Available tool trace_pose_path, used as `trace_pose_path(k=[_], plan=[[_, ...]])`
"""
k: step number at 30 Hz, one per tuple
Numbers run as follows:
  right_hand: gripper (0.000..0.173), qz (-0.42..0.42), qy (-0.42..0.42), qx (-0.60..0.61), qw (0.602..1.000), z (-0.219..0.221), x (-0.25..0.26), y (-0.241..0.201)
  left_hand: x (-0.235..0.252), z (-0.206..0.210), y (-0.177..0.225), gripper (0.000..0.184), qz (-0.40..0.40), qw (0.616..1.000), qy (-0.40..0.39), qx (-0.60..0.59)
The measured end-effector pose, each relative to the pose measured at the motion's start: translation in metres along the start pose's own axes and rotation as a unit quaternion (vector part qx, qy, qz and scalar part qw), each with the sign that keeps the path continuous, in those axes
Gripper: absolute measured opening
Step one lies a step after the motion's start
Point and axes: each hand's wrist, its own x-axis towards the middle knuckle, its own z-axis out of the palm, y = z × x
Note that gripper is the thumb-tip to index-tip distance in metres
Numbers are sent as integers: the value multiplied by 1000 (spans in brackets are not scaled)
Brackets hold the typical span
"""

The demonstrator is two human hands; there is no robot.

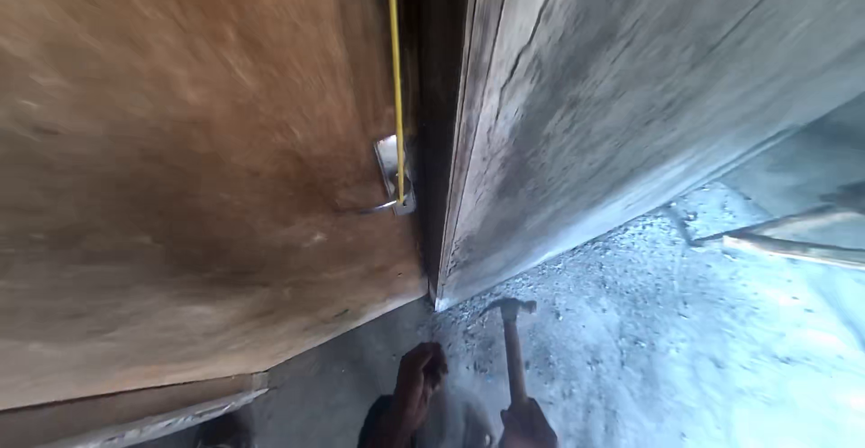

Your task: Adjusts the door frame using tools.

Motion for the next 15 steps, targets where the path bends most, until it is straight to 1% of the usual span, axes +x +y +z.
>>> trace_pose_path(k=[2,4,6,9,11,12,13,14,15], plan=[[31,-1,10,16,1000,-21,-20,-35,-32,13,38,29,24,998,-51,23],[27,-8,20,47,999,-34,-38,-71,-58,32,79,28,25,997,-65,20],[22,-12,26,92,995,-40,-52,-99,-80,54,114,25,2,999,-39,-10],[20,-22,28,135,990,-46,-69,-119,-106,82,152,31,-40,998,-1,-58],[15,-32,31,161,986,-49,-75,-127,-117,104,173,34,-32,997,16,-68],[14,-32,29,171,984,-51,-76,-128,-122,115,182,37,1,999,19,-51],[12,-30,27,175,984,-55,-77,-129,-128,127,191,38,57,998,26,-12],[11,-26,24,176,984,-59,-78,-130,-134,140,202,36,137,988,41,57],[11,-21,20,172,985,-65,-77,-131,-139,151,216,28,232,960,61,141]])
